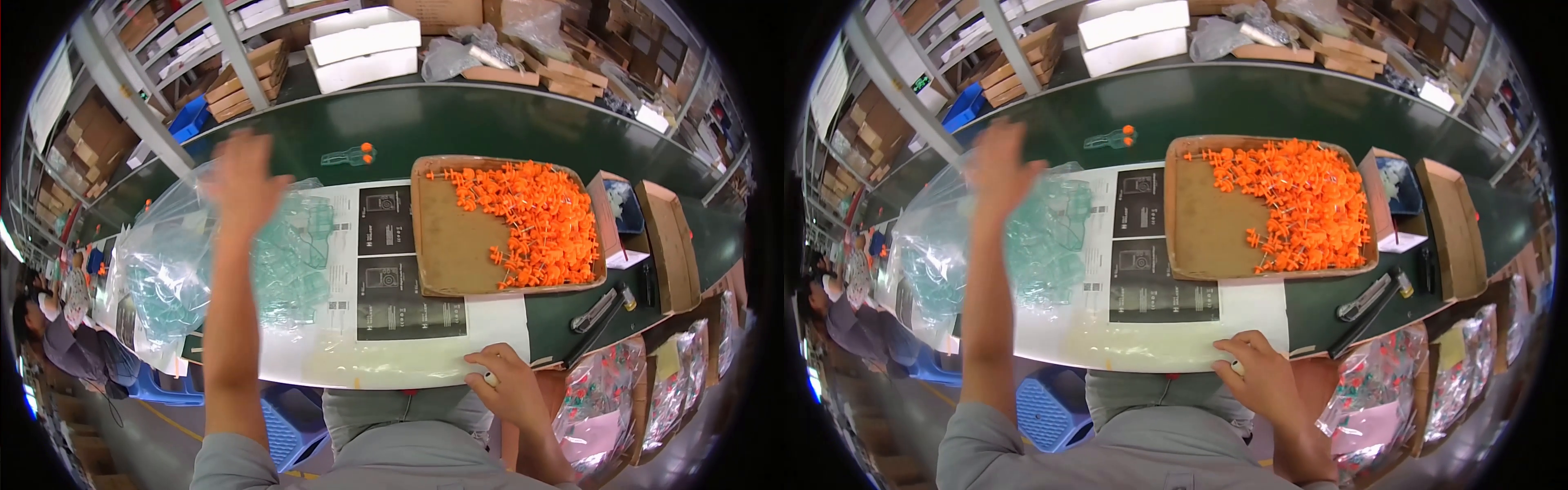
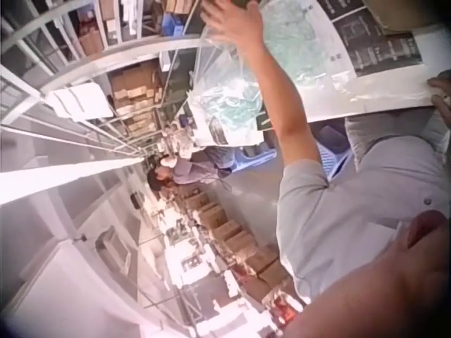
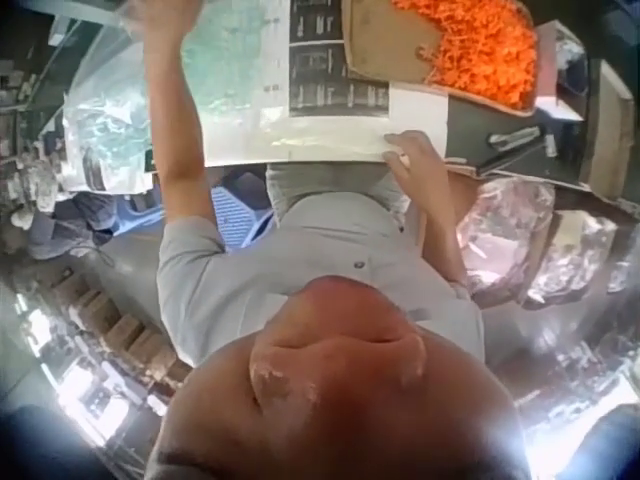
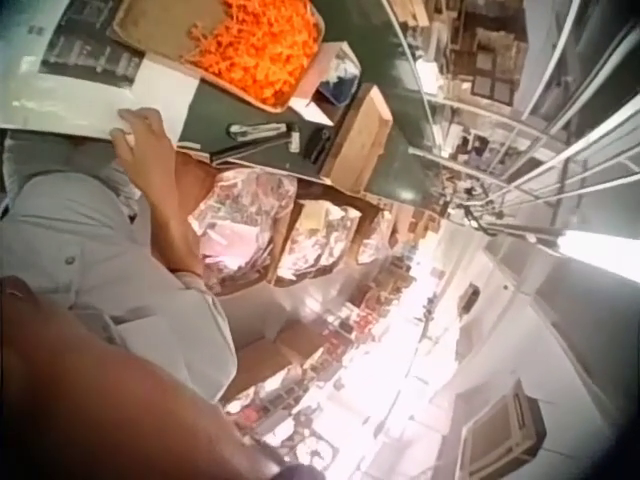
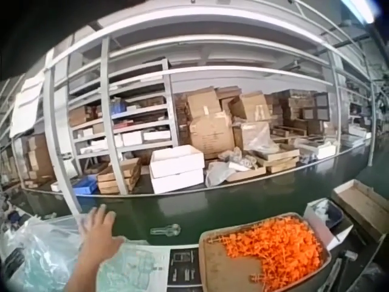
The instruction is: Assembling small orange components onto white plastic rods at a manufacturing workstation.
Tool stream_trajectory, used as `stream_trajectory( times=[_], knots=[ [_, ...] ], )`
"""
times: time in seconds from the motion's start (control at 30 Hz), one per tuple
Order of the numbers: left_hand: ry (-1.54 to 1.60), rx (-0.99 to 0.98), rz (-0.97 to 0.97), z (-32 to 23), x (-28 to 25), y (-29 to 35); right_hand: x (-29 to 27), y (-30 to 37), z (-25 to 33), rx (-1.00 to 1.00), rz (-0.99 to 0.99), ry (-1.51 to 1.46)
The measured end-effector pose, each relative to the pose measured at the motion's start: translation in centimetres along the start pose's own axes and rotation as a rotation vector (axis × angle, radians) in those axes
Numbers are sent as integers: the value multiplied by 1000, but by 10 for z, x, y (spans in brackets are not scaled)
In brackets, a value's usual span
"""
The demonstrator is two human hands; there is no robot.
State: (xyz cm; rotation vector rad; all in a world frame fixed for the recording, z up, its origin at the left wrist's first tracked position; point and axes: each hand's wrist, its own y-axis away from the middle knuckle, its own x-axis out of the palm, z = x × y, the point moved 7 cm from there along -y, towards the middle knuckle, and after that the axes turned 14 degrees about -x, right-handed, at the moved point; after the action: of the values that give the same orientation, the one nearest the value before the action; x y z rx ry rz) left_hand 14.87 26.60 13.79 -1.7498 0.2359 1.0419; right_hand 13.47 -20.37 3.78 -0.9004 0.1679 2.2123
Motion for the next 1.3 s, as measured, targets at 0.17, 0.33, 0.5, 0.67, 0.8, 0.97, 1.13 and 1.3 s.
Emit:
stream_trajectory(
  times=[0.17, 0.33, 0.5, 0.67, 0.8, 0.97, 1.13, 1.3],
  knots=[
    [-556, -435, 287, 111, -95, 41, -7, 5, -9, -101, 7, -19],
    [-189, -287, 503, 105, -78, 47, -4, -24, 15, -175, 48, -27],
    [304, -18, 345, 15, -109, 10, 1, -36, 48, -293, 17, -44],
    [459, -226, 365, 27, -106, -26, 4, -25, 41, -239, 30, -33],
    [705, -387, 257, 34, -127, -28, 17, -22, 34, -181, 112, 58],
    [745, -451, 39, 44, -164, -27, 64, -38, 54, -297, 328, 25],
    [568, -408, -116, 71, -197, -41, 112, -70, 85, -350, 393, 92],
    [428, -498, -198, 168, -245, -35, 143, -86, 114, -477, 502, 102]
  ],
)
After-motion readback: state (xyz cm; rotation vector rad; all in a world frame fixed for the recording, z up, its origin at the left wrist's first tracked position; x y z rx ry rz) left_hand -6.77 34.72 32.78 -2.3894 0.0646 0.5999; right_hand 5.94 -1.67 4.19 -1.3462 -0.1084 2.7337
